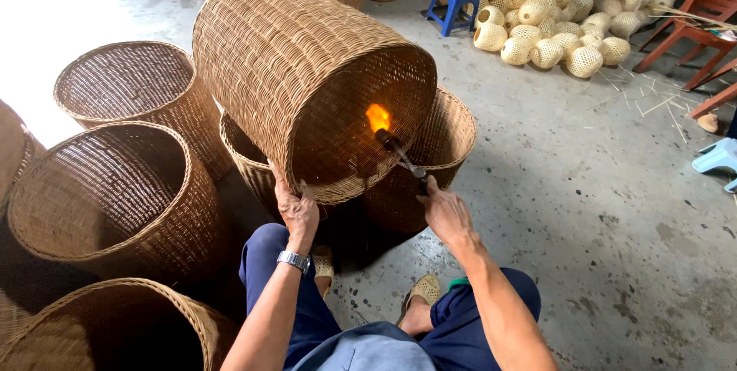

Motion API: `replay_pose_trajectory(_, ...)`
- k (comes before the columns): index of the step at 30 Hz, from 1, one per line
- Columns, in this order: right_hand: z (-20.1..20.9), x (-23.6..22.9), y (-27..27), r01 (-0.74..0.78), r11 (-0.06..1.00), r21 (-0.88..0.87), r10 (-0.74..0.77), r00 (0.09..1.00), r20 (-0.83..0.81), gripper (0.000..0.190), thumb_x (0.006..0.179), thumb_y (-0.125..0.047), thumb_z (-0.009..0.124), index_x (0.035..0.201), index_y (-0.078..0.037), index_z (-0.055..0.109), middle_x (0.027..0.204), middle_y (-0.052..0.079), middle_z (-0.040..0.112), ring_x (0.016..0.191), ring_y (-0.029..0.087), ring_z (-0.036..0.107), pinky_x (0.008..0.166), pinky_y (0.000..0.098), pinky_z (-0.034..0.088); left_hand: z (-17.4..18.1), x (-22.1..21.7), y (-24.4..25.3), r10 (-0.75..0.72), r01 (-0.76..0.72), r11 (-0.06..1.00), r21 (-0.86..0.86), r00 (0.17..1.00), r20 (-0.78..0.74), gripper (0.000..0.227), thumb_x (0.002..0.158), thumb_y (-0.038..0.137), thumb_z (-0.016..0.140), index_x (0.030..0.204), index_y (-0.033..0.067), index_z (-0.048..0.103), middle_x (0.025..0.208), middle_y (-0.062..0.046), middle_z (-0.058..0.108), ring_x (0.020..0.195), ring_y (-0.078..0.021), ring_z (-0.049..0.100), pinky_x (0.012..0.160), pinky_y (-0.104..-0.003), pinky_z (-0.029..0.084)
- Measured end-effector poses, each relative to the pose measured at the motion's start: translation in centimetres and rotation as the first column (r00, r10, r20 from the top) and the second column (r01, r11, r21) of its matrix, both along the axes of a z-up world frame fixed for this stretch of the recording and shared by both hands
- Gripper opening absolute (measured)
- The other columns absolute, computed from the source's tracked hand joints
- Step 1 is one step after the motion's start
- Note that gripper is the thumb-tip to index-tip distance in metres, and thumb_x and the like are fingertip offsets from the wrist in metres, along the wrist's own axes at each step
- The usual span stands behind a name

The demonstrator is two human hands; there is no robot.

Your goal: The person uses a blowtorch to singe the interior and exterior surfaces of several woven baskets, rotating each basket by hand to ensure complete coverage.

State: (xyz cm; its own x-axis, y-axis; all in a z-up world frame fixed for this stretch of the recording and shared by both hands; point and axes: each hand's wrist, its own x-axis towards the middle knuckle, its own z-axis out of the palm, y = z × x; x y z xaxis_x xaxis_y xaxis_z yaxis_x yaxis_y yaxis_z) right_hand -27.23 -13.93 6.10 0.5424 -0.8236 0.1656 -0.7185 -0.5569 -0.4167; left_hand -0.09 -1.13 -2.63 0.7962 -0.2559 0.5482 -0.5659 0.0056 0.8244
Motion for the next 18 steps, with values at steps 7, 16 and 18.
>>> replay_pose_trajectory(7,1.8,5.1,-1.4,-0.125,0.992,0.002,0.124,0.986,-0.111,0.04,0.097,-0.023,0.062,0.127,0.001,0.051,0.08,0.03,0.069,0.08,0.051,0.068,0.069,0.0591,0.052,-2.6,1.1,0.5,-0.091,0.075,0.993,-0.089,0.976,-0.199,0.074,0.097,0.005,0.058,0.165,0.01,0.026,0.131,-0.019,0.062,0.101,-0.0264,0.064,0.091,-0.034,0.053)
replay_pose_trajectory(16,2.6,10.4,-4.0,-0.193,0.981,-0.012,0.191,0.975,-0.113,0.024,0.097,-0.015,0.059,0.114,0.001,0.058,0.087,0.03,0.07,0.086,0.049,0.068,0.073,0.058,0.052,0.8,0.4,2.2,-0.146,0.141,0.989,-0.048,0.981,-0.127,0.078,0.095,-0.004,0.05,0.165,0.0112,0.021,0.142,-0.017,0.061,0.114,-0.0248,0.064,0.096,-0.031,0.051)
replay_pose_trajectory(18,2.8,11.1,-4.3,-0.231,0.972,0.034,0.233,0.969,-0.08,0.027,0.095,-0.021,0.064,0.11,0.001,0.06,0.089,0.03,0.07,0.091,0.05,0.067,0.075,0.0584,0.051,2.7,-0.1,3.2,-0.155,0.155,0.988,-0.003,0.983,-0.099,0.078,0.094,-0.006,0.049,0.165,0.0111,0.021,0.144,-0.018,0.058,0.12,-0.0255,0.063,0.098,-0.032,0.051)
